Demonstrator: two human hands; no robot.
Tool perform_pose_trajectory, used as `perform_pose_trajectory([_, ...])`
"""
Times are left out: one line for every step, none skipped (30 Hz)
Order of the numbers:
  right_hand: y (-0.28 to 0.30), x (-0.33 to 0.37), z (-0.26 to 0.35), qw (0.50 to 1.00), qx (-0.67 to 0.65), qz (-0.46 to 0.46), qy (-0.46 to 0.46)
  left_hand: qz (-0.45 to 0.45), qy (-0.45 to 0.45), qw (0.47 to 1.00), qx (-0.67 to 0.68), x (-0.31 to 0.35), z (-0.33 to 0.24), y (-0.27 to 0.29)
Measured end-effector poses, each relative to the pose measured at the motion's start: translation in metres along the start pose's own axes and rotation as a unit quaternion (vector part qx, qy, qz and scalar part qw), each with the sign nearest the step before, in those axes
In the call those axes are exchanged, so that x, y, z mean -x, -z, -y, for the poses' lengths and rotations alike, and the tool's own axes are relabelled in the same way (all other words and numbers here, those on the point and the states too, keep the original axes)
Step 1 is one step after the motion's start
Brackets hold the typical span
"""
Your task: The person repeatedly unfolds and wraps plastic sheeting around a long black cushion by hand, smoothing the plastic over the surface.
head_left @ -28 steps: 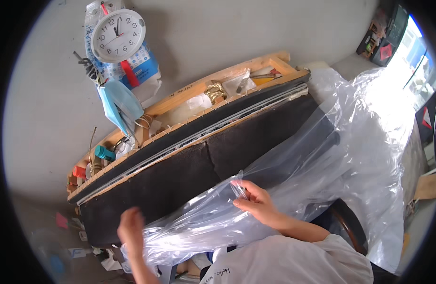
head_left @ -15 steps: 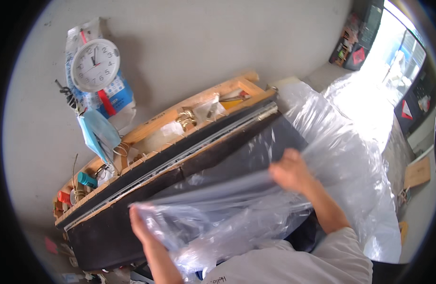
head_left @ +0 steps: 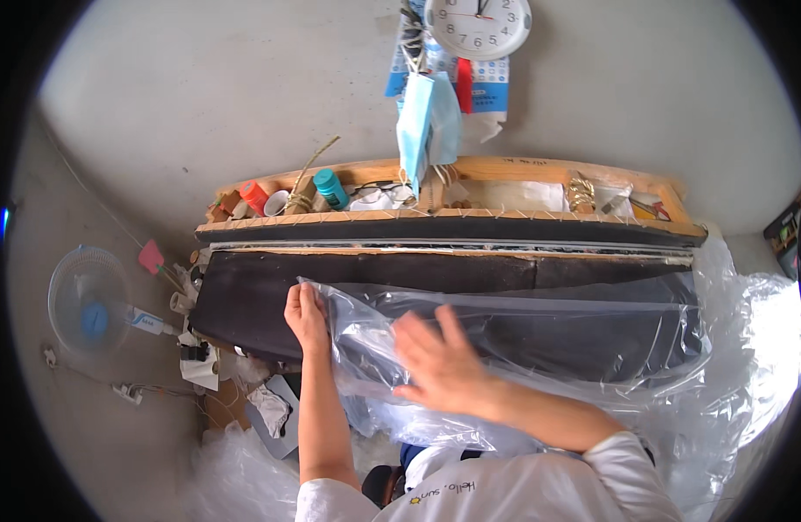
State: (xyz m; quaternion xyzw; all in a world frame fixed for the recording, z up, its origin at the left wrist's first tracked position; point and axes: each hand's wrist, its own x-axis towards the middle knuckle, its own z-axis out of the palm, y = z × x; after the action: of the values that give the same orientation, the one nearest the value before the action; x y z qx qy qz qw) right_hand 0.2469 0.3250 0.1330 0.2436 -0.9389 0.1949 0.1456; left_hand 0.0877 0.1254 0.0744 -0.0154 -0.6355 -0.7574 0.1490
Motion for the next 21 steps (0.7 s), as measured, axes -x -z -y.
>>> perform_pose_trajectory([-0.010, -0.018, 0.005, 0.991, 0.057, 0.000, 0.124, -0.006, -0.046, 0.998, -0.049, -0.005, 0.001, 0.004])
perform_pose_trajectory([-0.010, -0.018, 0.013, 0.991, -0.099, 0.062, 0.068, -0.010, -0.090, 0.991, -0.096, -0.007, 0.003, 0.006])
perform_pose_trajectory([0.000, -0.012, 0.014, 0.949, -0.303, 0.077, -0.030, -0.035, -0.053, 0.991, -0.120, -0.001, 0.006, 0.008])
perform_pose_trajectory([0.022, -0.016, 0.010, 0.856, -0.492, 0.095, -0.128, -0.042, -0.054, 0.991, -0.115, -0.005, 0.005, 0.005])
perform_pose_trajectory([0.029, -0.015, 0.006, 0.793, -0.592, 0.038, -0.136, -0.019, -0.076, 0.990, -0.117, -0.002, 0.004, -0.001])
perform_pose_trajectory([0.035, -0.011, 0.001, 0.719, -0.679, -0.026, -0.143, 0.007, -0.097, 0.988, -0.116, 0.003, 0.003, -0.007])
perform_pose_trajectory([0.036, -0.004, -0.007, 0.756, -0.636, 0.053, -0.144, -0.006, -0.078, 0.985, -0.152, 0.007, -0.002, -0.012])
perform_pose_trajectory([0.020, 0.017, -0.014, 0.780, -0.599, 0.132, -0.125, -0.030, -0.104, 0.969, -0.222, -0.003, 0.007, 0.004])
perform_pose_trajectory([0.010, 0.051, -0.025, 0.799, -0.552, 0.205, -0.122, -0.055, -0.130, 0.928, -0.345, -0.004, -0.002, 0.000])
perform_pose_trajectory([0.027, 0.077, -0.033, 0.801, -0.482, 0.319, -0.155, -0.078, -0.154, 0.896, -0.409, -0.013, 0.006, 0.010])
perform_pose_trajectory([0.051, 0.105, -0.037, 0.779, -0.412, 0.437, -0.177, -0.111, -0.060, 0.952, -0.281, -0.029, 0.010, 0.040])
perform_pose_trajectory([0.073, 0.142, -0.046, 0.771, -0.417, 0.420, -0.235, -0.110, -0.060, 0.891, -0.435, -0.036, -0.001, 0.069])
perform_pose_trajectory([0.104, 0.181, -0.053, 0.764, -0.419, 0.400, -0.283, -0.084, -0.120, 0.792, -0.593, -0.063, 0.017, 0.143])
perform_pose_trajectory([0.139, 0.219, -0.061, 0.754, -0.416, 0.335, -0.381, -0.060, -0.116, 0.809, -0.574, -0.068, 0.034, 0.161])
perform_pose_trajectory([0.163, 0.265, -0.070, 0.804, -0.258, 0.278, -0.458, -0.068, -0.120, 0.784, -0.606, -0.075, 0.034, 0.176])
perform_pose_trajectory([0.192, 0.303, -0.090, 0.853, -0.134, 0.204, -0.462, -0.077, -0.131, 0.755, -0.638, -0.086, 0.023, 0.174])
perform_pose_trajectory([0.216, 0.365, -0.119, 0.799, 0.099, 0.155, -0.573, -0.062, -0.116, 0.751, -0.648, -0.075, 0.011, 0.134])
perform_pose_trajectory([0.253, 0.323, -0.116, 0.616, 0.343, 0.044, -0.708, -0.038, -0.083, 0.751, -0.654, -0.078, 0.009, 0.136])
perform_pose_trajectory([0.285, 0.358, -0.128, 0.566, 0.494, -0.135, -0.646, -0.023, -0.075, 0.768, -0.636, -0.080, 0.015, 0.131])
perform_pose_trajectory([0.289, 0.358, -0.126, 0.579, 0.555, -0.226, -0.553, -0.026, -0.104, 0.791, -0.602, -0.086, 0.025, 0.140])
perform_pose_trajectory([0.285, 0.350, -0.131, 0.583, 0.606, -0.311, -0.443, -0.039, -0.097, 0.792, -0.602, -0.084, 0.023, 0.135])
